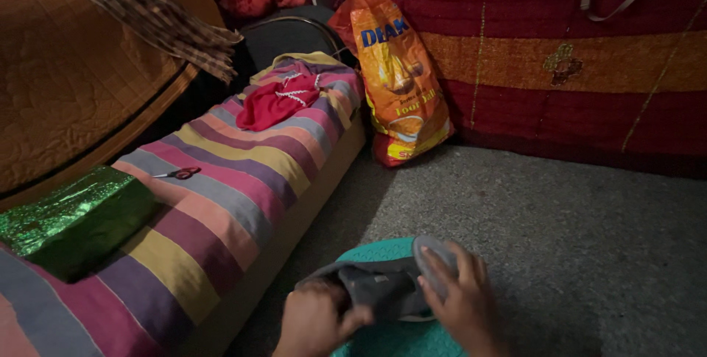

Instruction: The person scrubs a grey and orange sneaker with a small brush, then proceeds to tie the laces. The shoe is placed on a small green stool during the process.

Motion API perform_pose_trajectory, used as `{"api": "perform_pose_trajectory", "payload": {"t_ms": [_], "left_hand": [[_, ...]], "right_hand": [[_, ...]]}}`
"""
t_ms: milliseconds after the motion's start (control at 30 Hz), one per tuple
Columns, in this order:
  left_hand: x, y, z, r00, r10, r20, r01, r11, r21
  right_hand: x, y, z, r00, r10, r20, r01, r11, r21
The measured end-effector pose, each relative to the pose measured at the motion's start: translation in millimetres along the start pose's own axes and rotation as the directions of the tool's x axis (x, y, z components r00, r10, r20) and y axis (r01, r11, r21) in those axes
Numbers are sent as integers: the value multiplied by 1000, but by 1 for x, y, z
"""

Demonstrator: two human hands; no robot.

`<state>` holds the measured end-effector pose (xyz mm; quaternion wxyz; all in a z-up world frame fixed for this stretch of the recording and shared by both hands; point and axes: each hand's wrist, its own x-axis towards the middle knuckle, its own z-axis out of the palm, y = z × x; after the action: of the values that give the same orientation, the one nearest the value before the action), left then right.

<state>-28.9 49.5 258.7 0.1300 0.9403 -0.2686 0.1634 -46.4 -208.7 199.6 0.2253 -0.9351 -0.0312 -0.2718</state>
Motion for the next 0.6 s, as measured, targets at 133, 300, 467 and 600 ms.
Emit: {"api": "perform_pose_trajectory", "payload": {"t_ms": [133, 300, 467, 600], "left_hand": [[-10, -5, 15, 979, 152, 134, -148, 988, -38], [-1, 2, 35, 980, -159, 122, 163, 986, -22], [-2, -6, 26, 987, -115, 108, 127, 986, -106], [7, -11, 23, 888, -91, 452, 209, 953, -218]], "right_hand": [[-29, -38, 16, 979, -197, -60, 204, 970, 133], [-3, -32, 6, 900, 159, 406, -90, 979, -184], [12, 27, -24, 978, 208, -11, -206, 963, -174], [-2, 23, -13, 978, -32, -206, 36, 999, 18]]}}
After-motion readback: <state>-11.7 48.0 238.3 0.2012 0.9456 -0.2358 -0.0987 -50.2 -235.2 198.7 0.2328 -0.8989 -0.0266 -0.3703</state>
